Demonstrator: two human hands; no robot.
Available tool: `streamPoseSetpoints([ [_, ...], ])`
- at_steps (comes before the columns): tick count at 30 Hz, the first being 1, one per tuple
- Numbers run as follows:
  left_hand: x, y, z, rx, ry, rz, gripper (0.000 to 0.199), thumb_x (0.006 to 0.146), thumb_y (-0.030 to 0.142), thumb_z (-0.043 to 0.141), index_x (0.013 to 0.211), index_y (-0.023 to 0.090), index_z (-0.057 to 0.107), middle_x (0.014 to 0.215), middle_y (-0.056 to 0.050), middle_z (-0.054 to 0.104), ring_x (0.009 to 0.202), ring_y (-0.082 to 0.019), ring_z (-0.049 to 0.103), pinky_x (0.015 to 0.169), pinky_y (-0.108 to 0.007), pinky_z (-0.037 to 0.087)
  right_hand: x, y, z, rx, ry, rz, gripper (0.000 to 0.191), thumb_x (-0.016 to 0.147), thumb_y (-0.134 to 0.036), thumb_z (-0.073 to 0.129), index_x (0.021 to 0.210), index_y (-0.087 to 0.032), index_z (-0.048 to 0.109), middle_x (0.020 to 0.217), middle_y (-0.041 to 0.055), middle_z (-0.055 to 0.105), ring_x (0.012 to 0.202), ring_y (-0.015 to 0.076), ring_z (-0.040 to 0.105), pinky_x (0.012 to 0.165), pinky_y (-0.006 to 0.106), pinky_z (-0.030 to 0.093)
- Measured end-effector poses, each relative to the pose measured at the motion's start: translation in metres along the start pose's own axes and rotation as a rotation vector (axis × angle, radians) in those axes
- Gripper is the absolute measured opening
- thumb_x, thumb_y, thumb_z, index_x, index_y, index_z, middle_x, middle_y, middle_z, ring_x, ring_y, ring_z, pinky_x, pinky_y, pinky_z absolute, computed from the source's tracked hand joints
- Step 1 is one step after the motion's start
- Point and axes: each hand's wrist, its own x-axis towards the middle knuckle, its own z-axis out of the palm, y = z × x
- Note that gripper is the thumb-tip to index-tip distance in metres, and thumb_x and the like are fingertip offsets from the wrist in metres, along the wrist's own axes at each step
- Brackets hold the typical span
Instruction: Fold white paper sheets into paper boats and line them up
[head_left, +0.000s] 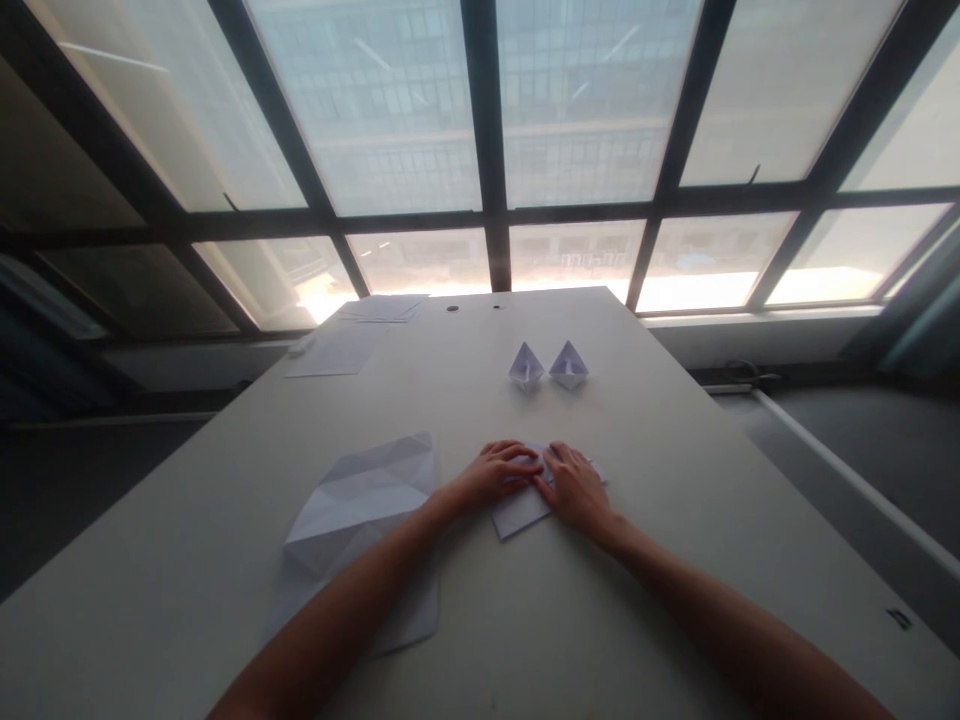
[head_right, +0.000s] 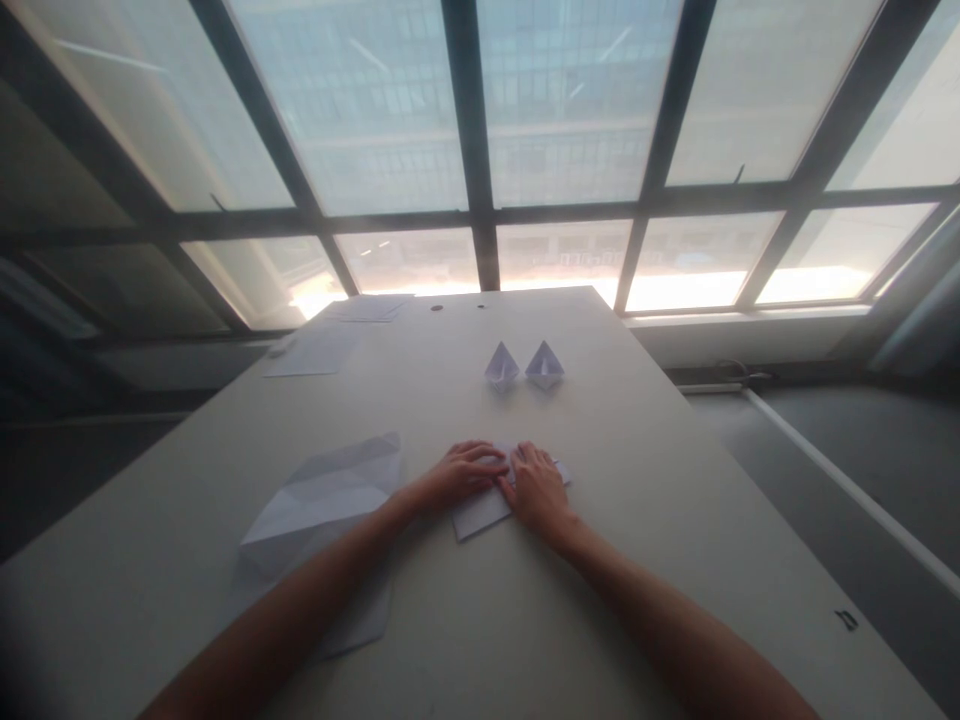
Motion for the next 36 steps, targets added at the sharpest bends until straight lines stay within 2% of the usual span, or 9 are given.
streamPoseSetpoints([
  [3, -0.003, -0.004, -0.005, -0.004, -0.121, 0.030, 0.047, 0.100, 0.039, 0.048, 0.146, 0.044, 0.038, 0.153, 0.002, 0.040, 0.147, -0.025, 0.024, 0.119, -0.051, 0.008, 0.002, 0.004, 0.008, 0.034, -0.034, -0.030, 0.051, 0.097, -0.041, 0.044, 0.139, -0.014, 0.050, 0.147, 0.0164, 0.045, 0.138, 0.0274, 0.037, 0.114, 0.039, 0.026],
  [7, -0.007, -0.011, -0.016, -0.054, -0.213, 0.061, 0.067, 0.090, 0.054, 0.060, 0.149, 0.044, 0.031, 0.158, 0.000, 0.030, 0.149, -0.028, 0.016, 0.119, -0.054, 0.005, 0.006, 0.011, 0.016, 0.086, -0.085, -0.064, 0.058, 0.096, -0.040, 0.042, 0.146, -0.008, 0.042, 0.155, 0.0180, 0.035, 0.146, 0.0263, 0.026, 0.118, 0.042, 0.020],
  [12, -0.008, -0.011, -0.020, -0.047, -0.191, 0.065, 0.076, 0.085, 0.058, 0.065, 0.150, 0.039, 0.031, 0.158, -0.003, 0.030, 0.149, -0.029, 0.015, 0.119, -0.052, 0.005, 0.009, 0.015, 0.022, 0.101, -0.091, -0.081, 0.062, 0.097, -0.042, 0.040, 0.149, -0.007, 0.038, 0.157, 0.0169, 0.030, 0.147, 0.0249, 0.021, 0.119, 0.042, 0.016],
  [16, -0.005, -0.001, -0.012, -0.009, -0.090, 0.031, 0.052, 0.098, 0.037, 0.052, 0.148, 0.035, 0.038, 0.154, -0.002, 0.038, 0.148, -0.023, 0.020, 0.120, -0.049, 0.010, 0.012, 0.015, 0.026, 0.067, -0.064, -0.015, 0.064, 0.097, -0.043, 0.037, 0.148, -0.004, 0.036, 0.157, 0.0184, 0.028, 0.147, 0.0261, 0.021, 0.120, 0.041, 0.015],
  [19, -0.003, 0.011, -0.003, 0.007, -0.039, 0.019, 0.047, 0.100, 0.021, 0.041, 0.146, 0.032, 0.043, 0.150, -0.003, 0.045, 0.142, -0.017, 0.036, 0.120, -0.042, 0.018, 0.014, 0.014, 0.028, 0.036, -0.035, 0.078, 0.066, 0.097, -0.043, 0.035, 0.148, -0.001, 0.035, 0.157, 0.0203, 0.027, 0.148, 0.0274, 0.019, 0.119, 0.043, 0.014],
  [23, -0.003, 0.028, 0.005, 0.062, -0.055, 0.000, 0.066, 0.096, 0.047, 0.050, 0.153, 0.021, 0.029, 0.156, -0.012, 0.033, 0.146, -0.025, 0.028, 0.120, -0.043, 0.019, 0.014, 0.014, 0.028, 0.018, -0.034, 0.109, 0.064, 0.098, -0.039, 0.032, 0.149, 0.000, 0.034, 0.158, 0.0207, 0.025, 0.148, 0.0274, 0.017, 0.119, 0.043, 0.013],
  [26, -0.004, 0.032, 0.004, 0.083, -0.095, -0.003, 0.090, 0.089, 0.066, 0.051, 0.157, 0.019, 0.015, 0.160, -0.015, 0.022, 0.148, -0.029, 0.018, 0.120, -0.047, 0.011, 0.012, 0.016, 0.025, 0.031, -0.058, 0.028, 0.058, 0.100, -0.035, 0.026, 0.150, -0.006, 0.035, 0.159, 0.0157, 0.025, 0.149, 0.0257, 0.016, 0.120, 0.046, 0.011],
  [30, -0.005, 0.029, -0.002, 0.078, -0.120, -0.014, 0.100, 0.084, 0.074, 0.049, 0.158, 0.020, 0.008, 0.162, -0.013, 0.014, 0.149, -0.030, 0.014, 0.120, -0.049, 0.006, 0.013, 0.022, 0.017, 0.093, -0.119, -0.168, 0.058, 0.101, -0.037, 0.026, 0.152, -0.011, 0.033, 0.158, 0.0115, 0.028, 0.148, 0.0215, 0.019, 0.120, 0.043, 0.011],
  [36, -0.004, 0.020, -0.002, 0.067, -0.109, -0.029, 0.106, 0.081, 0.077, 0.051, 0.158, 0.019, 0.007, 0.162, -0.012, 0.015, 0.149, -0.031, 0.013, 0.120, -0.049, 0.006, 0.016, 0.034, -0.001, 0.138, -0.215, -0.324, 0.089, 0.089, -0.062, 0.049, 0.155, -0.010, 0.021, 0.160, 0.0151, 0.018, 0.149, 0.0236, 0.011, 0.121, 0.041, 0.008],
])
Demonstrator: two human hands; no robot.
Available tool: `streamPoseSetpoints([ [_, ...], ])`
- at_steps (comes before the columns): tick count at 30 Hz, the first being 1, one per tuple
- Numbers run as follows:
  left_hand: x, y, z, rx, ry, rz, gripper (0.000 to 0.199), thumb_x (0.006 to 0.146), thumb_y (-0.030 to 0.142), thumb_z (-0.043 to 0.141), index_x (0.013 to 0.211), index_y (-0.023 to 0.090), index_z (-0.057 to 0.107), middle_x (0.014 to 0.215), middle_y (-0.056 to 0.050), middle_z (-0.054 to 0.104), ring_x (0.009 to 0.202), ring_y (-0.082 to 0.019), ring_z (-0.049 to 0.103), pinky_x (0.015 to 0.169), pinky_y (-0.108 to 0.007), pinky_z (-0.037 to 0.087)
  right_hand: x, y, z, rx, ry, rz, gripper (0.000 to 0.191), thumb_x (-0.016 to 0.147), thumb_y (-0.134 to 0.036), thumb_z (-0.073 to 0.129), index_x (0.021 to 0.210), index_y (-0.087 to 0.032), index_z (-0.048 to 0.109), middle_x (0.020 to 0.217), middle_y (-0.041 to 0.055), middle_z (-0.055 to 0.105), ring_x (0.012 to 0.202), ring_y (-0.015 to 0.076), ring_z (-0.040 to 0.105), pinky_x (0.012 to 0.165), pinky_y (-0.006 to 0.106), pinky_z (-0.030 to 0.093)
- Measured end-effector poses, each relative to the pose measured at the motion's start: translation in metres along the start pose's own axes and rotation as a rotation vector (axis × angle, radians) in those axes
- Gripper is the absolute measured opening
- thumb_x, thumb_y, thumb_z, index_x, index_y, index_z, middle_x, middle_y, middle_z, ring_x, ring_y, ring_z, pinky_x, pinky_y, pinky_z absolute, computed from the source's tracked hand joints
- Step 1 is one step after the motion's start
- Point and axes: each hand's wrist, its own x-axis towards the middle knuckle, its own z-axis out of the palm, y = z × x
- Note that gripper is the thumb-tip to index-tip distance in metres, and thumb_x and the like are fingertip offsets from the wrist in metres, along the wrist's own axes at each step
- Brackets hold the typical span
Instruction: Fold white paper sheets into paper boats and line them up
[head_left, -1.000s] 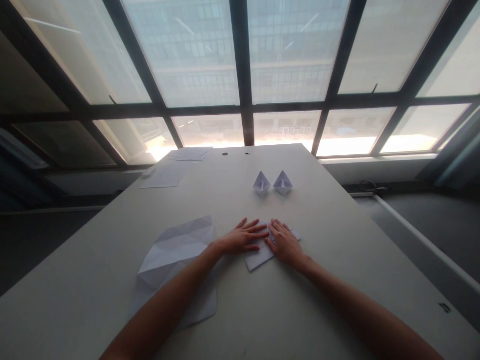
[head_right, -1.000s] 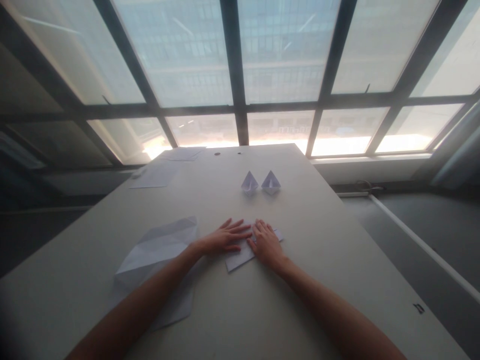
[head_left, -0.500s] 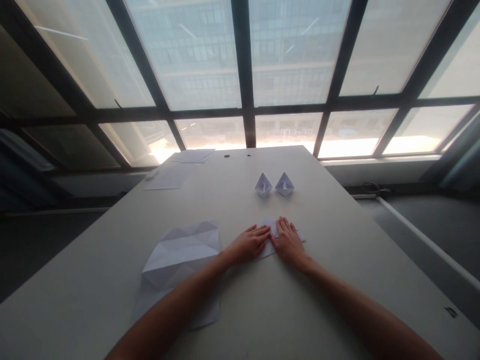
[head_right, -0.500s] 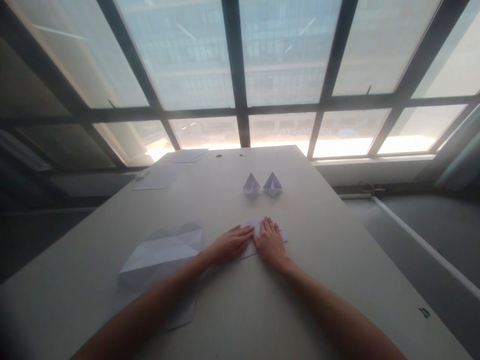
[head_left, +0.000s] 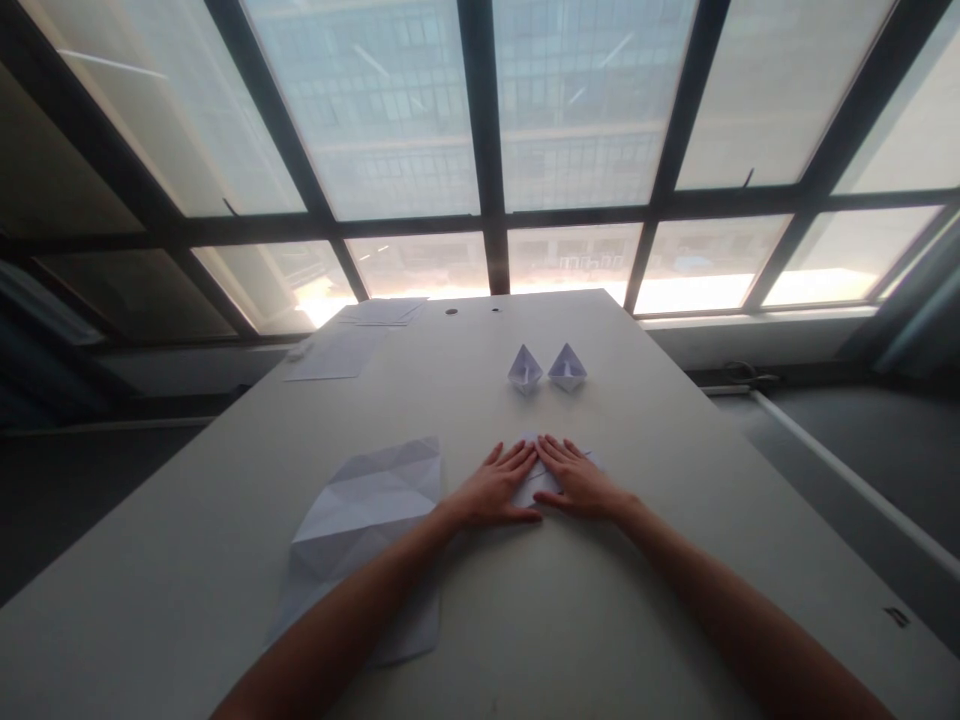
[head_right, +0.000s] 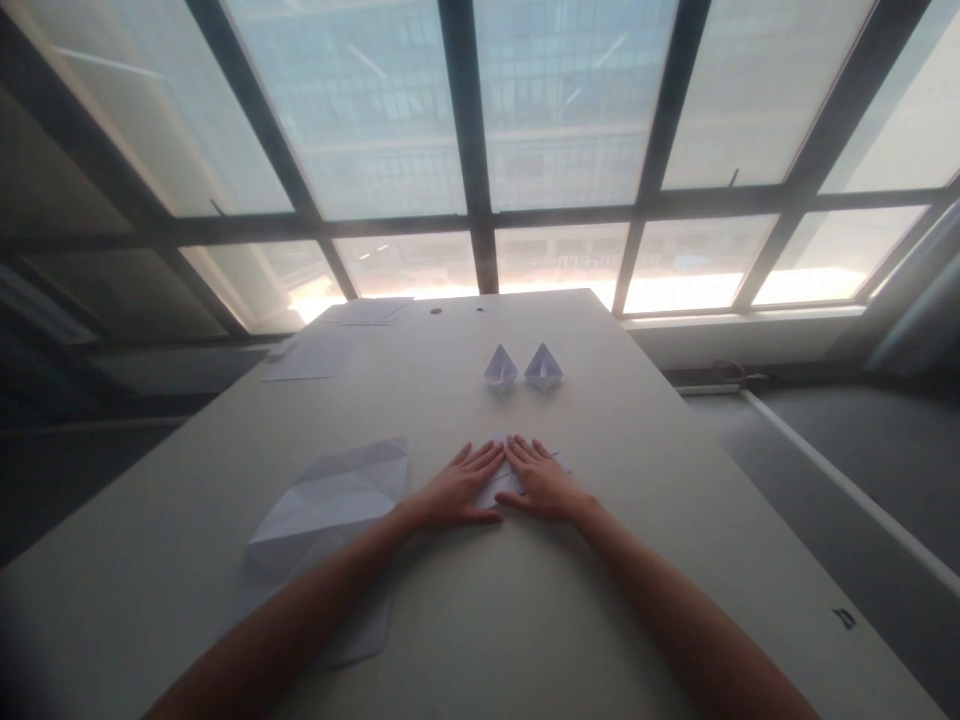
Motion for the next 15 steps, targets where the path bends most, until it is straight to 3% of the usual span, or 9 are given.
streamPoseSetpoints([
  [3, 0.000, -0.003, 0.001, 0.006, 0.004, -0.015, 0.097, 0.085, 0.072, 0.049, 0.158, 0.020, 0.009, 0.161, -0.012, 0.017, 0.149, -0.031, 0.014, 0.120, -0.048, 0.007, -0.002, 0.002, -0.004, 0.012, -0.014, -0.039, 0.097, 0.085, -0.068, 0.053, 0.156, -0.012, 0.019, 0.161, 0.0152, 0.017, 0.149, 0.0247, 0.010, 0.121, 0.042, 0.009],
  [8, -0.001, 0.000, -0.004, 0.006, 0.046, -0.002, 0.086, 0.089, 0.058, 0.055, 0.157, 0.021, 0.017, 0.160, -0.011, 0.023, 0.148, -0.030, 0.018, 0.120, -0.048, 0.010, -0.001, 0.002, 0.000, -0.017, 0.049, -0.029, 0.089, 0.087, -0.064, 0.054, 0.154, -0.012, 0.027, 0.159, 0.0172, 0.024, 0.148, 0.0255, 0.017, 0.120, 0.043, 0.014],
  [11, -0.002, 0.004, -0.009, 0.012, 0.083, 0.020, 0.070, 0.088, 0.046, 0.061, 0.150, 0.027, 0.037, 0.156, -0.008, 0.034, 0.146, -0.028, 0.028, 0.119, -0.049, 0.014, 0.000, 0.003, 0.001, -0.048, 0.084, -0.036, 0.078, 0.088, -0.058, 0.058, 0.150, -0.015, 0.037, 0.155, 0.0166, 0.034, 0.145, 0.0271, 0.026, 0.119, 0.045, 0.021],
  [15, -0.002, 0.005, -0.013, 0.013, 0.110, 0.025, 0.044, 0.083, 0.026, 0.064, 0.126, 0.033, 0.063, 0.143, -0.001, 0.054, 0.134, -0.022, 0.046, 0.118, -0.046, 0.020, 0.000, 0.008, 0.000, -0.056, 0.144, -0.080, 0.052, 0.092, -0.042, 0.060, 0.141, -0.026, 0.051, 0.147, 0.0107, 0.048, 0.138, 0.0271, 0.042, 0.114, 0.047, 0.031],
])
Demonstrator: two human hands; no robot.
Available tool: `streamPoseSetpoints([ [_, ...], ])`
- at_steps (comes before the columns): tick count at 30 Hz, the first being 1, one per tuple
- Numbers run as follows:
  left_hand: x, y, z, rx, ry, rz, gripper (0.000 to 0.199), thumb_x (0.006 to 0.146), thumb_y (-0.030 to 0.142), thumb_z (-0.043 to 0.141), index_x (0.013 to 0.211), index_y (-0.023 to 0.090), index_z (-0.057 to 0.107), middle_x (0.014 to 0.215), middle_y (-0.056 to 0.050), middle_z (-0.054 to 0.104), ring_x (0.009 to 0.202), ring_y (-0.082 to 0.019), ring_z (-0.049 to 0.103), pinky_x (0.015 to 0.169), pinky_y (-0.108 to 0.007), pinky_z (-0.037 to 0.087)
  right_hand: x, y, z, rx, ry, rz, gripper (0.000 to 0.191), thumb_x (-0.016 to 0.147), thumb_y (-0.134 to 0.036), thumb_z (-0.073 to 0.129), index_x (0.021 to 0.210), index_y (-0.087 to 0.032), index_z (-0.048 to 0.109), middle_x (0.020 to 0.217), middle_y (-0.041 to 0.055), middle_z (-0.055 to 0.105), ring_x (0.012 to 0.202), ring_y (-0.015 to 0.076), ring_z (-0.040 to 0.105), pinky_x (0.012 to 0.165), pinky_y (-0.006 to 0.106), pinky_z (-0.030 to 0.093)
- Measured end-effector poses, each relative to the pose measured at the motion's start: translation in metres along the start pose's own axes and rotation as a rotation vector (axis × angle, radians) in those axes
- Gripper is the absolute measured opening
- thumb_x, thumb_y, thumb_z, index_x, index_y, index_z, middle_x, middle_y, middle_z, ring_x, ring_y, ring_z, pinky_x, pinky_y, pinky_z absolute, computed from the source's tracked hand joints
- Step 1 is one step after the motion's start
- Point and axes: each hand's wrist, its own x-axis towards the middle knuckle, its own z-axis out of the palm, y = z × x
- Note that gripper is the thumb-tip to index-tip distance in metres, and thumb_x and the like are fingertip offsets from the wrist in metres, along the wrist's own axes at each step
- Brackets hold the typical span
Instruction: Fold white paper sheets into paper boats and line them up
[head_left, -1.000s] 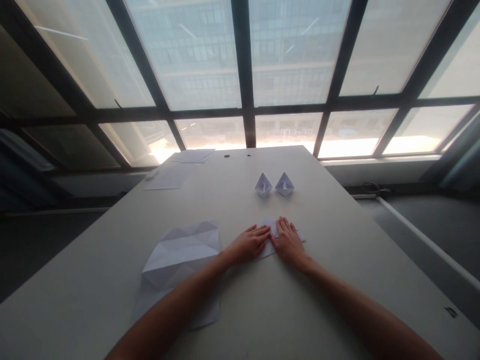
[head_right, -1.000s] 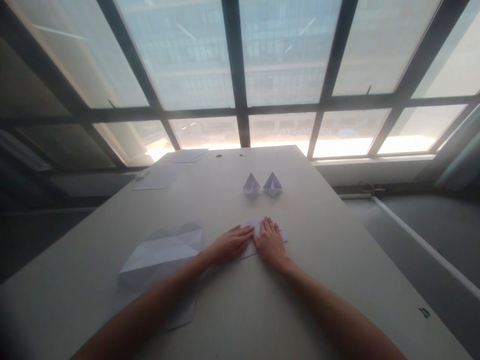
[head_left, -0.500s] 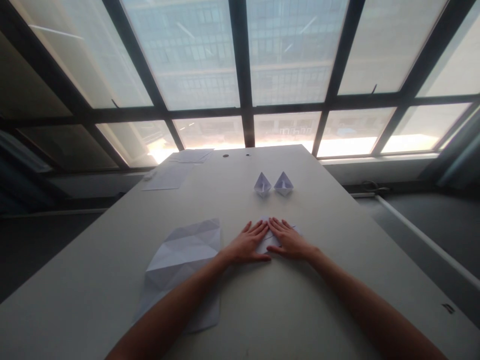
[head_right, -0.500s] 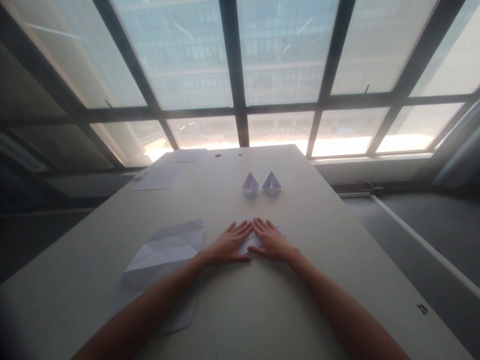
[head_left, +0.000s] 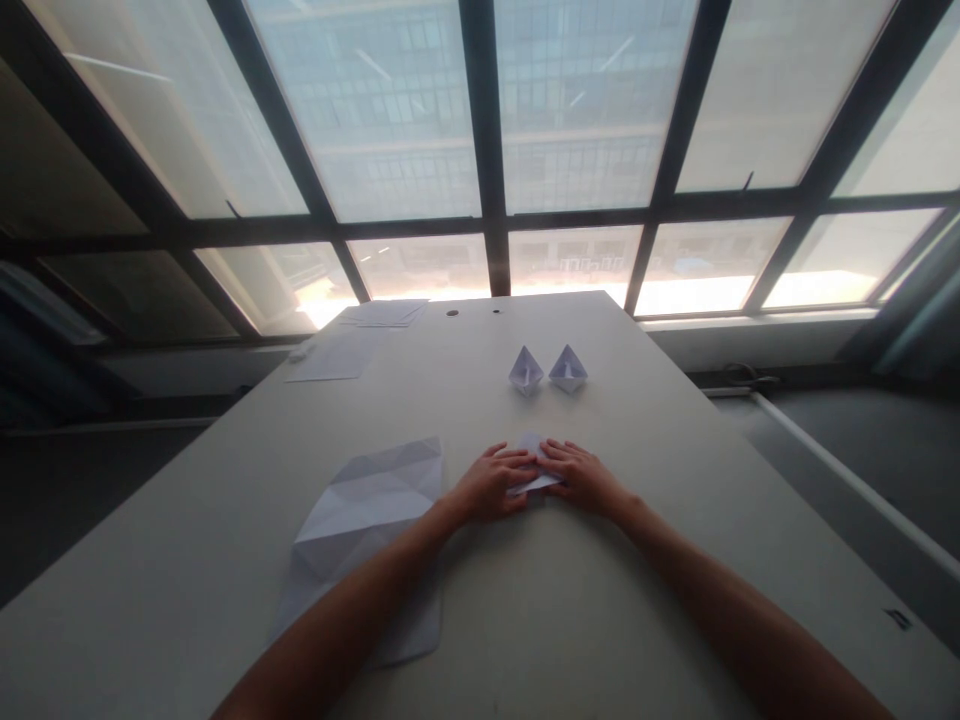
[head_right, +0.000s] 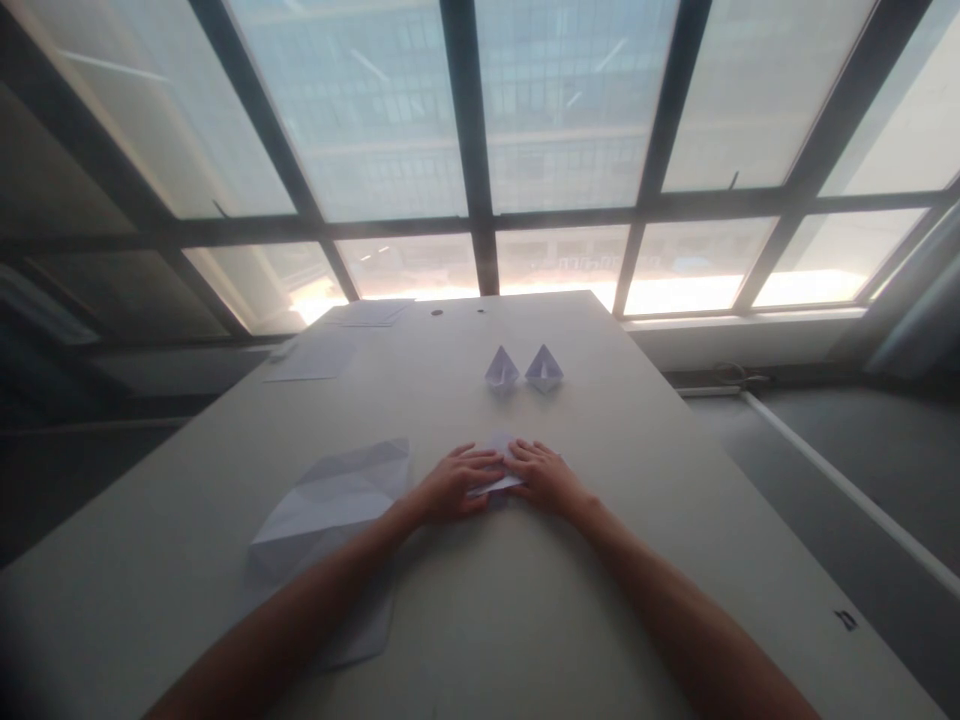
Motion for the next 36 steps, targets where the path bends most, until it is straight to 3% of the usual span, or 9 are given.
streamPoseSetpoints([
  [4, 0.002, -0.006, 0.001, -0.054, 0.065, -0.099, 0.035, 0.079, 0.015, 0.061, 0.108, 0.030, 0.072, 0.129, 0.001, 0.065, 0.123, -0.021, 0.056, 0.113, -0.041, 0.031, 0.000, 0.008, -0.002, 0.050, 0.114, -0.015, 0.028, 0.097, -0.028, 0.053, 0.120, -0.026, 0.068, 0.128, 0.0064, 0.066, 0.123, 0.0214, 0.057, 0.106, 0.036, 0.041],
  [7, 0.005, -0.011, 0.004, -0.150, 0.139, -0.219, 0.030, 0.078, 0.011, 0.058, 0.098, 0.025, 0.075, 0.115, -0.001, 0.070, 0.107, -0.019, 0.064, 0.102, -0.033, 0.044, 0.002, 0.009, -0.004, 0.050, 0.169, 0.059, 0.024, 0.098, -0.024, 0.050, 0.104, -0.023, 0.073, 0.108, 0.0056, 0.073, 0.103, 0.0194, 0.065, 0.094, 0.031, 0.047],
  [10, 0.007, -0.014, 0.008, -0.212, 0.231, -0.323, 0.045, 0.076, 0.004, 0.052, 0.113, 0.022, 0.070, 0.107, -0.003, 0.071, 0.096, -0.017, 0.066, 0.092, -0.029, 0.050, 0.003, 0.008, -0.005, 0.015, 0.196, 0.142, 0.024, 0.097, -0.020, 0.050, 0.106, -0.022, 0.071, 0.098, 0.0053, 0.073, 0.095, 0.0190, 0.064, 0.088, 0.029, 0.047],
  [14, 0.006, -0.011, 0.010, -0.048, 0.241, -0.276, 0.057, 0.077, -0.002, 0.048, 0.124, 0.025, 0.064, 0.123, -0.005, 0.065, 0.113, -0.020, 0.060, 0.108, -0.038, 0.039, 0.003, 0.004, -0.007, -0.053, 0.232, 0.256, 0.028, 0.093, -0.018, 0.054, 0.118, -0.020, 0.067, 0.109, 0.0086, 0.069, 0.104, 0.0215, 0.059, 0.093, 0.032, 0.044],
  [18, 0.005, -0.003, 0.016, 0.101, 0.086, -0.130, 0.051, 0.086, 0.002, 0.045, 0.127, 0.026, 0.062, 0.143, -0.004, 0.053, 0.137, -0.021, 0.042, 0.120, -0.045, 0.017, 0.005, -0.006, -0.001, -0.110, 0.252, 0.285, 0.030, 0.091, -0.015, 0.053, 0.118, -0.019, 0.067, 0.123, 0.0114, 0.064, 0.115, 0.0253, 0.054, 0.102, 0.039, 0.040],
  [22, 0.008, 0.005, 0.027, 0.068, -0.026, -0.089, 0.056, 0.095, 0.016, 0.041, 0.151, 0.019, 0.034, 0.154, -0.008, 0.038, 0.144, -0.019, 0.031, 0.120, -0.041, 0.021, 0.009, -0.017, 0.018, -0.026, 0.206, 0.219, 0.042, 0.095, -0.017, 0.041, 0.134, -0.017, 0.057, 0.137, 0.0110, 0.057, 0.127, 0.0224, 0.049, 0.110, 0.037, 0.035],
  [27, 0.008, 0.007, 0.029, 0.073, -0.088, -0.079, 0.065, 0.101, 0.042, 0.036, 0.157, 0.021, 0.012, 0.161, -0.008, 0.020, 0.149, -0.022, 0.016, 0.121, -0.043, 0.014, 0.012, -0.014, 0.035, -0.036, 0.066, 0.238, 0.055, 0.096, -0.018, 0.029, 0.149, -0.004, 0.036, 0.154, 0.0158, 0.036, 0.145, 0.0237, 0.027, 0.119, 0.042, 0.019],
  [36, 0.005, 0.007, 0.021, 0.122, -0.176, -0.127, 0.071, 0.099, 0.061, 0.025, 0.157, 0.021, 0.015, 0.162, -0.007, 0.013, 0.150, -0.024, 0.011, 0.120, -0.045, 0.010, 0.009, -0.011, 0.028, -0.149, -0.001, 0.442, 0.056, 0.100, -0.031, 0.025, 0.152, -0.012, 0.031, 0.160, 0.0117, 0.022, 0.149, 0.0256, 0.015, 0.119, 0.051, 0.010],
])
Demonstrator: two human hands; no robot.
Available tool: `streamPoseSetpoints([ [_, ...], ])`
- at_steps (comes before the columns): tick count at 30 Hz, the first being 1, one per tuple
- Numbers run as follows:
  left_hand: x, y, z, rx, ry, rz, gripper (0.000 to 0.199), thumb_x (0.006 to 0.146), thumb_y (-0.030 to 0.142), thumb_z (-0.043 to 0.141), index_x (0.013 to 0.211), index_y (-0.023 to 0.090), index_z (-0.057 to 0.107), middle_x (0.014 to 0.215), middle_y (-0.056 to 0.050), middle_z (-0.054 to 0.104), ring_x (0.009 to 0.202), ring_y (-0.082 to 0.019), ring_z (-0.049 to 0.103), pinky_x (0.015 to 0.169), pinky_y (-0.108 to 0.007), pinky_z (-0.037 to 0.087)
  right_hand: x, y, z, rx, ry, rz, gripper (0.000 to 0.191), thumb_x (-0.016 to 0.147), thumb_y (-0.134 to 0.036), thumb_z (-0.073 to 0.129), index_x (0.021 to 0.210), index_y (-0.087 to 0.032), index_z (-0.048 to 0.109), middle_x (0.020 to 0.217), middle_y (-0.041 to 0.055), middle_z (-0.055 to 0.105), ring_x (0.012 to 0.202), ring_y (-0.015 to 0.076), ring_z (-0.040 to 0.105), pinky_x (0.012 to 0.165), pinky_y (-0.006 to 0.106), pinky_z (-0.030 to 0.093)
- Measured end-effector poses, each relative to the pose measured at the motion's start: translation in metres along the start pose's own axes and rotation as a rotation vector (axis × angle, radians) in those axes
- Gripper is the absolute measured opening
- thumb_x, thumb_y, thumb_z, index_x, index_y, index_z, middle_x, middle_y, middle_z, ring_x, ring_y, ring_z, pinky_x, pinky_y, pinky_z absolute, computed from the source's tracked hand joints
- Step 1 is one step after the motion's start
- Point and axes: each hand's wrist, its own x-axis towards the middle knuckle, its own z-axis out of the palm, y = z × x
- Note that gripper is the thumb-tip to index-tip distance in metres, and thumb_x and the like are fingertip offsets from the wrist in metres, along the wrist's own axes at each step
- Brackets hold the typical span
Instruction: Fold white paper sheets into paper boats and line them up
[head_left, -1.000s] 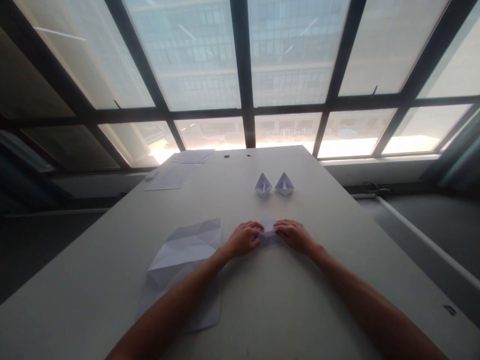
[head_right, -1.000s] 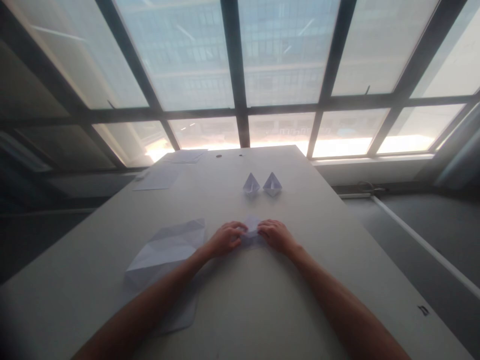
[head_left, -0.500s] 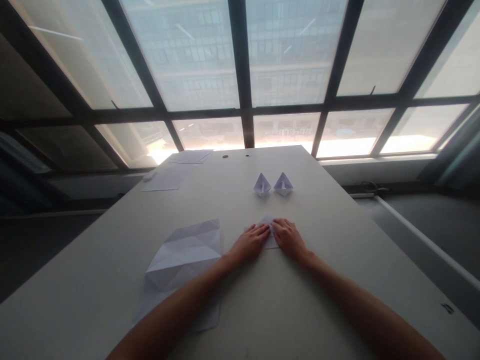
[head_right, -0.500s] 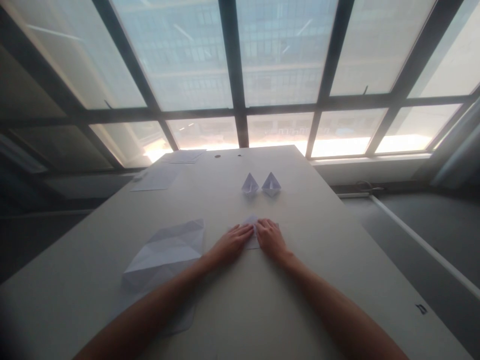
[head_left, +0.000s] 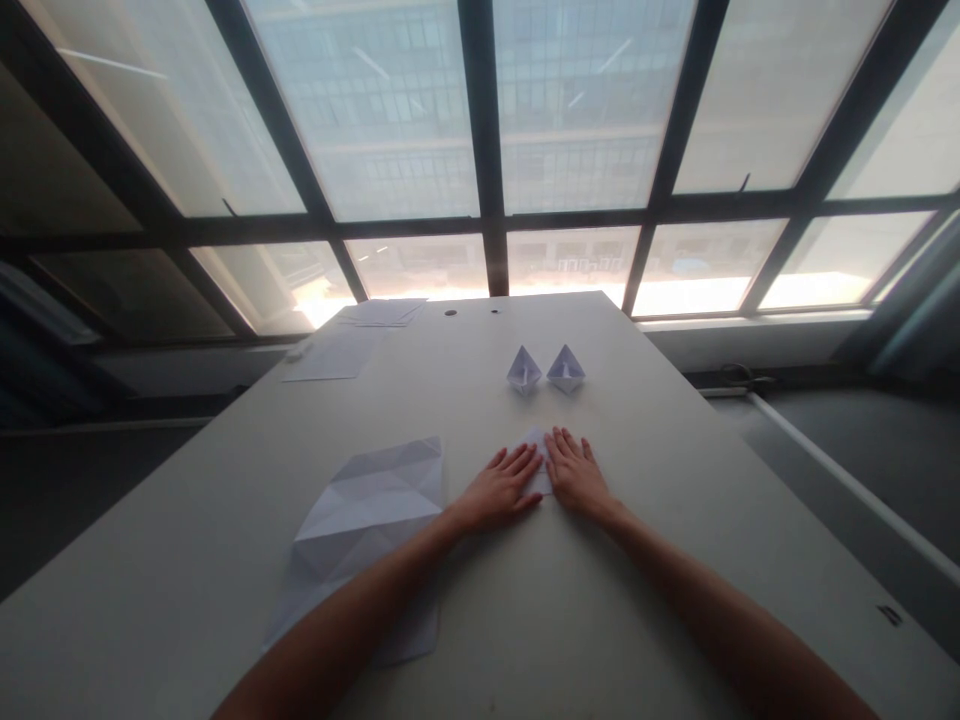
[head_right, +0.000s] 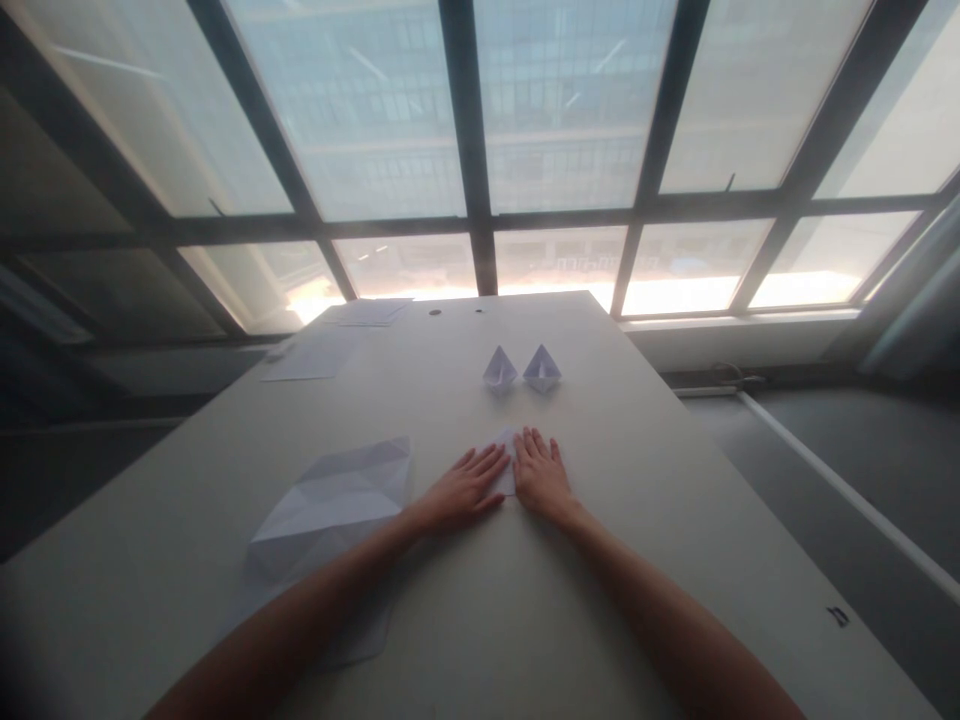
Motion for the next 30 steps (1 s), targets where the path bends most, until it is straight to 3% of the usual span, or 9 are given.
streamPoseSetpoints([
  [7, -0.004, -0.005, 0.002, 0.028, -0.008, -0.080, 0.075, 0.099, 0.063, 0.018, 0.156, 0.014, 0.016, 0.162, -0.011, 0.013, 0.150, -0.024, 0.008, 0.120, -0.045, 0.008, 0.002, 0.032, 0.006, -0.048, 0.045, 0.134, 0.057, 0.098, -0.023, 0.025, 0.154, -0.012, 0.026, 0.161, 0.0131, 0.020, 0.149, 0.0271, 0.013, 0.118, 0.055, 0.009],
  [10, -0.004, -0.008, 0.005, 0.034, 0.030, -0.141, 0.073, 0.100, 0.059, 0.019, 0.155, 0.011, 0.020, 0.161, -0.015, 0.014, 0.150, -0.025, 0.010, 0.120, -0.046, 0.008, 0.002, 0.043, 0.009, -0.021, 0.108, 0.115, 0.056, 0.097, -0.021, 0.028, 0.153, -0.011, 0.028, 0.159, 0.0170, 0.024, 0.148, 0.0296, 0.017, 0.117, 0.057, 0.013],
  [16, -0.003, -0.010, 0.007, 0.014, 0.084, -0.198, 0.072, 0.099, 0.058, 0.029, 0.154, 0.011, 0.023, 0.160, -0.017, 0.018, 0.149, -0.027, 0.014, 0.120, -0.047, 0.009, 0.003, 0.044, 0.012, 0.066, 0.249, 0.105, 0.055, 0.096, -0.020, 0.034, 0.151, -0.017, 0.033, 0.157, 0.0173, 0.031, 0.147, 0.0294, 0.019, 0.115, 0.059, 0.015],
  [19, -0.003, -0.010, 0.005, 0.009, 0.087, -0.210, 0.074, 0.099, 0.059, 0.030, 0.154, 0.012, 0.023, 0.160, -0.017, 0.018, 0.149, -0.028, 0.014, 0.119, -0.048, 0.008, 0.006, 0.041, 0.009, 0.097, 0.249, 0.096, 0.054, 0.094, -0.016, 0.038, 0.147, -0.017, 0.039, 0.155, 0.0169, 0.034, 0.147, 0.0277, 0.022, 0.116, 0.056, 0.017],
  [26, -0.005, -0.009, 0.004, -0.019, 0.110, -0.177, 0.059, 0.100, 0.057, 0.031, 0.153, 0.033, 0.028, 0.162, -0.009, 0.016, 0.149, -0.030, 0.013, 0.117, -0.056, 0.010, 0.003, 0.028, -0.014, 0.114, 0.295, -0.096, 0.047, 0.088, -0.001, 0.037, 0.122, -0.017, 0.066, 0.145, 0.0136, 0.049, 0.142, 0.0225, 0.033, 0.117, 0.050, 0.021],
  [30, -0.005, -0.008, 0.003, 0.002, 0.150, -0.159, 0.054, 0.100, 0.052, 0.036, 0.151, 0.032, 0.034, 0.162, -0.007, 0.018, 0.150, -0.029, 0.012, 0.117, -0.058, 0.007, -0.002, 0.018, -0.024, 0.131, 0.263, -0.257, 0.034, 0.089, -0.006, 0.047, 0.101, -0.021, 0.074, 0.126, 0.0095, 0.064, 0.124, 0.0218, 0.051, 0.113, 0.045, 0.029],
])
